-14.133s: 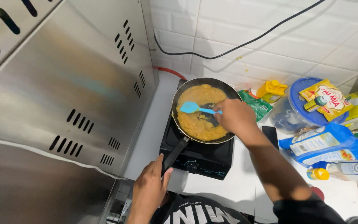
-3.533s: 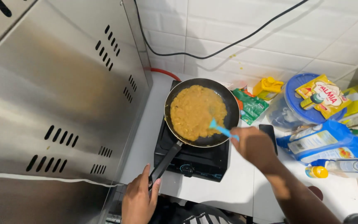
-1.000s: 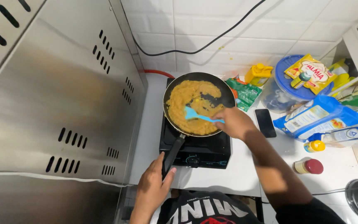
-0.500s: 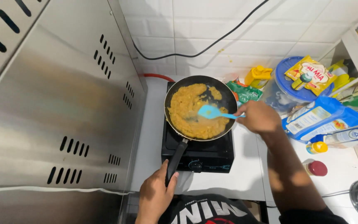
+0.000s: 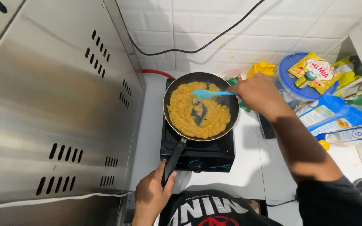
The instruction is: Stirring a thick yellow paste in a frying pan on a portable electric stove using a spatula.
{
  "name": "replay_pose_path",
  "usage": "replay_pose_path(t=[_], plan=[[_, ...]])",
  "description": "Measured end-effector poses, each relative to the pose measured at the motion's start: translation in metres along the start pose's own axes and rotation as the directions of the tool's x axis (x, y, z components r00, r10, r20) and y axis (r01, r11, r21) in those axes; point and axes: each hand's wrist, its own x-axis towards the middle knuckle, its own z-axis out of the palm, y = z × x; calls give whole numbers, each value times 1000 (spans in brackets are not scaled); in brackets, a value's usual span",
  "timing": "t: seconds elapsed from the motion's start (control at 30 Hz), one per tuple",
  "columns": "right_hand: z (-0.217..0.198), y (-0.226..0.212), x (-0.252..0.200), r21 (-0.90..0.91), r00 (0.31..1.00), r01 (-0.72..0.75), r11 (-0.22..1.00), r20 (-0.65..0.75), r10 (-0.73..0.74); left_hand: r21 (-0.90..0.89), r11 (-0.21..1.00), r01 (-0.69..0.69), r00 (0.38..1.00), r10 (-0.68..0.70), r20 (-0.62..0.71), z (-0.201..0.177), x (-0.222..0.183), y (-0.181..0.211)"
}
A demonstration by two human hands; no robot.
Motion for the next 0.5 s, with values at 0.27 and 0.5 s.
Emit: replay_pose_path(t=[0.27,0.5], plan=[[36,38,98,-183,951,284,941,-69,-300,39,997,63,998,-64,25,9,3,-6],[48,97,66,-9,990,-40,999,138,41,53,997,-52,985,60,-162,20,-1,-7]])
